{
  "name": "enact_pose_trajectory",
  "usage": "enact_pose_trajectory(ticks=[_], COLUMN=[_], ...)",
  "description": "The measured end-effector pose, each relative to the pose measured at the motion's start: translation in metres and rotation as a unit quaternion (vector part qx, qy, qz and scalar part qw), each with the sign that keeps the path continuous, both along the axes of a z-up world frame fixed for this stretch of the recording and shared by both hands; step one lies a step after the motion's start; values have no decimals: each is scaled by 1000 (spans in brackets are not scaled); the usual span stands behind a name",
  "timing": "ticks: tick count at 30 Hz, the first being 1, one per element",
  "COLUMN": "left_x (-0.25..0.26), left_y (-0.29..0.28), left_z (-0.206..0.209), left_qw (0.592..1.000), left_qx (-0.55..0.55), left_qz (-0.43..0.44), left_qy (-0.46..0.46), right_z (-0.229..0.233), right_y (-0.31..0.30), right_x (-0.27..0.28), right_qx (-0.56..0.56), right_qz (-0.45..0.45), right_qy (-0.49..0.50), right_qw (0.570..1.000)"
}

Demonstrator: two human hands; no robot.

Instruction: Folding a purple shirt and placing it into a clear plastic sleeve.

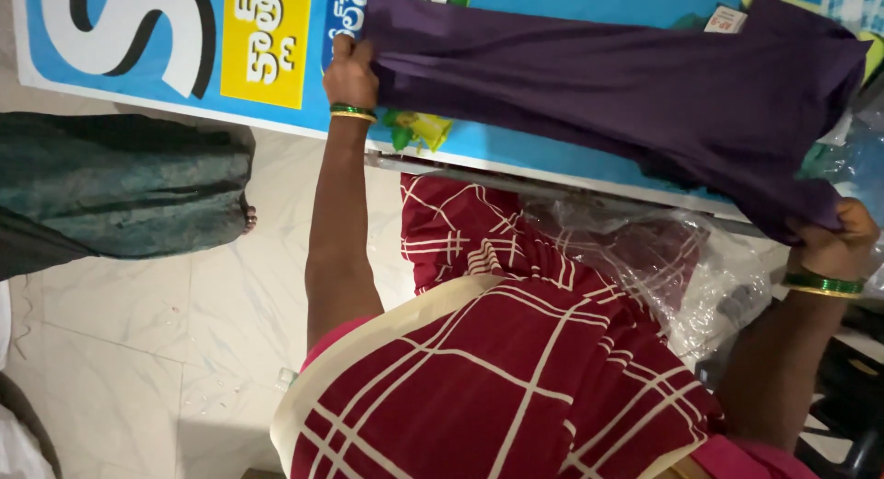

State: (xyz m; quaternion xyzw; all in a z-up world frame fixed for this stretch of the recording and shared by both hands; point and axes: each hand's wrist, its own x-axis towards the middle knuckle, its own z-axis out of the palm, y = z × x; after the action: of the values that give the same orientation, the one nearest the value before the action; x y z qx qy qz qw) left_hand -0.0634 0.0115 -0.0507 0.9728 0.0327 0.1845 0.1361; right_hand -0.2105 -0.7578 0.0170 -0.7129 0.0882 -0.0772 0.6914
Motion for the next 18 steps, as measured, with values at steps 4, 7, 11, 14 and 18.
enact_pose_trajectory(ticks=[4,7,11,14,18], left_x=[-20,-22,2,20,39], left_y=[13,8,-20,-20,-38], left_z=[-30,-20,99,78,8], left_qw=[999,999,985,972,990], left_qx=[-30,-22,61,42,-70], left_qz=[-17,-47,-25,0,-24], left_qy=[3,18,162,233,120], right_z=[-3,-25,-12,-6,15], right_y=[-2,-21,0,3,13], right_x=[1,-6,5,-1,-3], right_qx=[-56,-85,-90,-184,-356], right_qz=[4,23,57,71,154], right_qy=[48,75,76,105,167], right_qw=[997,993,991,975,906])
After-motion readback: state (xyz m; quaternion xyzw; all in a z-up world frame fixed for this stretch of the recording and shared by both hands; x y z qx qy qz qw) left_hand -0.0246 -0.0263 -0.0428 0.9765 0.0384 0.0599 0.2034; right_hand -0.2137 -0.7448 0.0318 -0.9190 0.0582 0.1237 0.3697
